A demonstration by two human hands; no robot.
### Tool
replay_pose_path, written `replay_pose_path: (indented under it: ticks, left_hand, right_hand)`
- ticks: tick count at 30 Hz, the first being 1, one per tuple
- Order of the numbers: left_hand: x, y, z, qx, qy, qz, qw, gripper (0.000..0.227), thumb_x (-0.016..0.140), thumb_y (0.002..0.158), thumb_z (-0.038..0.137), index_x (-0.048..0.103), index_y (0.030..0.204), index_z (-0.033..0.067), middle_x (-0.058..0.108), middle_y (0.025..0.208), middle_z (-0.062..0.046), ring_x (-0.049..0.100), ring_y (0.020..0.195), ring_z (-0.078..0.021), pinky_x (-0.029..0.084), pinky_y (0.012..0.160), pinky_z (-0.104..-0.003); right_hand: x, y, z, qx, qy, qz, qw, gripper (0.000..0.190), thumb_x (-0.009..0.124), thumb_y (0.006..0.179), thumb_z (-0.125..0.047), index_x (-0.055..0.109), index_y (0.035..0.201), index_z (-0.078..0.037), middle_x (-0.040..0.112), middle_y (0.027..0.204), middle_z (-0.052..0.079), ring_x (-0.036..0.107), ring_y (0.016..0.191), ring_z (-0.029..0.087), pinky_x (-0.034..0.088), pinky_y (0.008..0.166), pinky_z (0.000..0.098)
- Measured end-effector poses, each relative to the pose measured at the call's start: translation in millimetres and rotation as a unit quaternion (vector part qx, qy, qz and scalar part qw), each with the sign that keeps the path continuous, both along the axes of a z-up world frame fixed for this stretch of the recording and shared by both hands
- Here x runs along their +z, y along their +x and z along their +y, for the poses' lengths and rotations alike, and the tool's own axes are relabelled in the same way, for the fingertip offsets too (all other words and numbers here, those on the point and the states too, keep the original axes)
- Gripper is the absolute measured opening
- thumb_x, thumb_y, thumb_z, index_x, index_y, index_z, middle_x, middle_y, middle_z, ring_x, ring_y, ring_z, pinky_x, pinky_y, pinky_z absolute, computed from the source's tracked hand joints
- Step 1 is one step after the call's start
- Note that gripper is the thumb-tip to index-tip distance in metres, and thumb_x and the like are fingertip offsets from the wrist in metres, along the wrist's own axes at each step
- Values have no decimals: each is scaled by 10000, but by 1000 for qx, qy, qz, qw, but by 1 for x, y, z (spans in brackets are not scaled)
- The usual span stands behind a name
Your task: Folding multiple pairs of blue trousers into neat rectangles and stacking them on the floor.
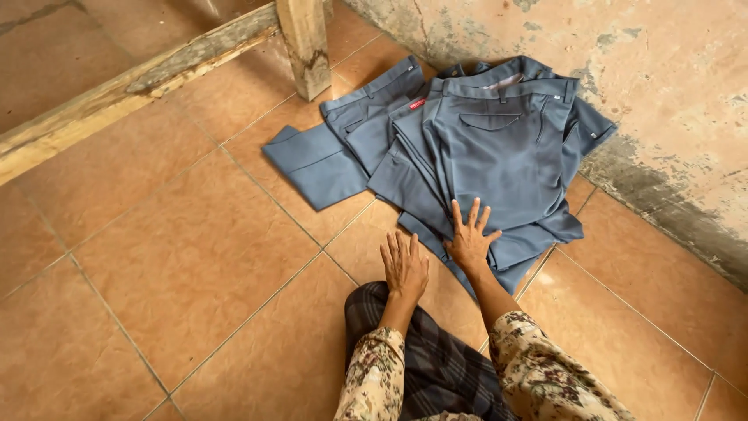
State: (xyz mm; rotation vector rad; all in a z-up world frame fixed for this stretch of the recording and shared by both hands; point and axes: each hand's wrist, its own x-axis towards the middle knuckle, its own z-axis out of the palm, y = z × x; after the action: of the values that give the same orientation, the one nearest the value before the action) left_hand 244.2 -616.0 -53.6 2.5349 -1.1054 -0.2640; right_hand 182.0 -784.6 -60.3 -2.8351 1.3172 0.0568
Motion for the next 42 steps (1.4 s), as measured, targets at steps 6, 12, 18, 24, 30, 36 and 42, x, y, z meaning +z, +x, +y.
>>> replay_pose_path:
  ticks: [6,12,18,24,30,36,42]
  left_hand:
    - [-12,-9,3,-27,5,90,996,620,432,1033,413,329,1563,108,287,1598,-274,171,1529,-445,166,1208,-589]
    - [-34,5,8,5,-6,176,984,605,385,1045,499,370,1534,142,360,1533,-227,293,1481,-429,351,1138,-540]
    - [-37,16,14,76,-190,285,936,529,503,1022,355,505,1453,47,570,1291,-245,557,1267,-431,479,1036,-473]
    - [-28,17,20,163,-290,283,900,595,510,1030,263,385,1497,-84,465,1426,-389,461,1347,-522,388,1132,-541]
    - [-74,23,21,198,-222,241,924,623,613,964,293,435,1502,35,497,1412,-331,434,1406,-451,377,1171,-498]
    - [-45,17,36,179,-291,211,916,503,651,932,146,552,1410,22,495,1412,-341,442,1393,-466,391,1149,-484]
    - [-5,15,48,148,-337,257,893,336,630,956,134,692,1286,143,597,1333,-258,568,1270,-429,573,961,-394]
  right_hand:
    - [-34,14,-33,-22,20,17,999,1137,783,832,-210,12,1650,-384,76,1689,223,98,1515,513,352,950,795]
    - [-83,21,-88,70,-149,-28,986,416,556,970,-174,461,1334,-349,558,1066,45,563,1030,276,562,688,467]
    - [-60,1,-38,98,-151,-89,980,298,494,940,-103,542,1180,-273,586,906,48,596,916,278,541,657,461]
    - [-78,-55,55,184,-134,-128,965,335,461,918,-149,539,1220,-273,545,872,41,569,862,269,502,611,420]
    - [-32,-93,103,195,88,-87,973,472,612,822,-183,560,1266,-334,579,1008,9,595,982,258,586,678,411]
    - [35,-89,-34,-45,150,-310,938,292,685,989,-370,740,1188,-163,733,1052,198,669,1018,461,538,817,580]
    - [-84,-91,-232,-303,136,-347,877,930,895,786,-594,453,1519,-229,656,1266,169,608,1218,376,492,965,567]
